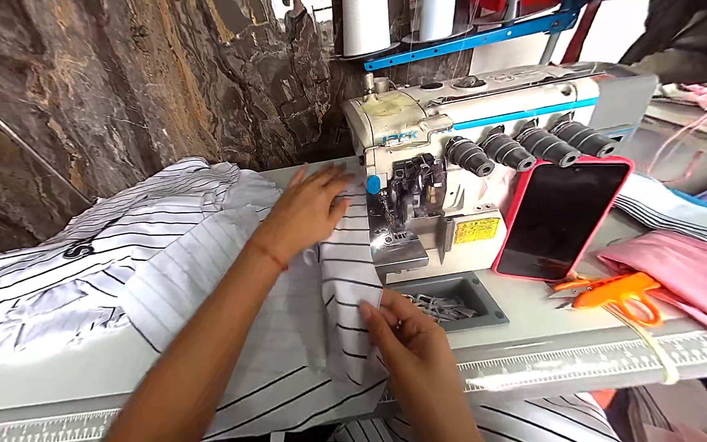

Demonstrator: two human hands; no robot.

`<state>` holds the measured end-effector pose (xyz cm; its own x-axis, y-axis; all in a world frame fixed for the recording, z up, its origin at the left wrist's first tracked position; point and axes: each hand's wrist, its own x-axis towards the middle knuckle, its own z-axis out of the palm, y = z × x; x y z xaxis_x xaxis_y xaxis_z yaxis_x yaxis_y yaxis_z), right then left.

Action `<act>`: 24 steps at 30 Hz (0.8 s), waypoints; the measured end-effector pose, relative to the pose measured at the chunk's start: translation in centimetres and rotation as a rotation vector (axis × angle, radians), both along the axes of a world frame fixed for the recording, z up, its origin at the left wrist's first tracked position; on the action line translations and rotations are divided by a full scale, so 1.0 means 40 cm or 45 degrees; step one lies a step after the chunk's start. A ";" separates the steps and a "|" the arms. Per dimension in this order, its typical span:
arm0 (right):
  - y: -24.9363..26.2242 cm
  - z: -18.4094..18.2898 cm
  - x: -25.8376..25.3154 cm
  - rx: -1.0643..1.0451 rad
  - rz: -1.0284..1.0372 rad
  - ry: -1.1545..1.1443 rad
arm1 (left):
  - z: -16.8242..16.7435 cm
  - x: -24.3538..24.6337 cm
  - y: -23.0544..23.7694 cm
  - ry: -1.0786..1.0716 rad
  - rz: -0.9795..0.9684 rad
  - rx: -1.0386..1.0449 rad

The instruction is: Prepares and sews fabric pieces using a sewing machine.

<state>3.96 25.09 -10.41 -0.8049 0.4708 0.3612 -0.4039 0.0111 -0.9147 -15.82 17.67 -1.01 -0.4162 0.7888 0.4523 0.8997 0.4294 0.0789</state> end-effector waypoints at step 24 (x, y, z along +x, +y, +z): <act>0.082 -0.013 0.021 -0.038 -0.138 0.075 | -0.055 0.215 0.016 -0.068 0.232 0.087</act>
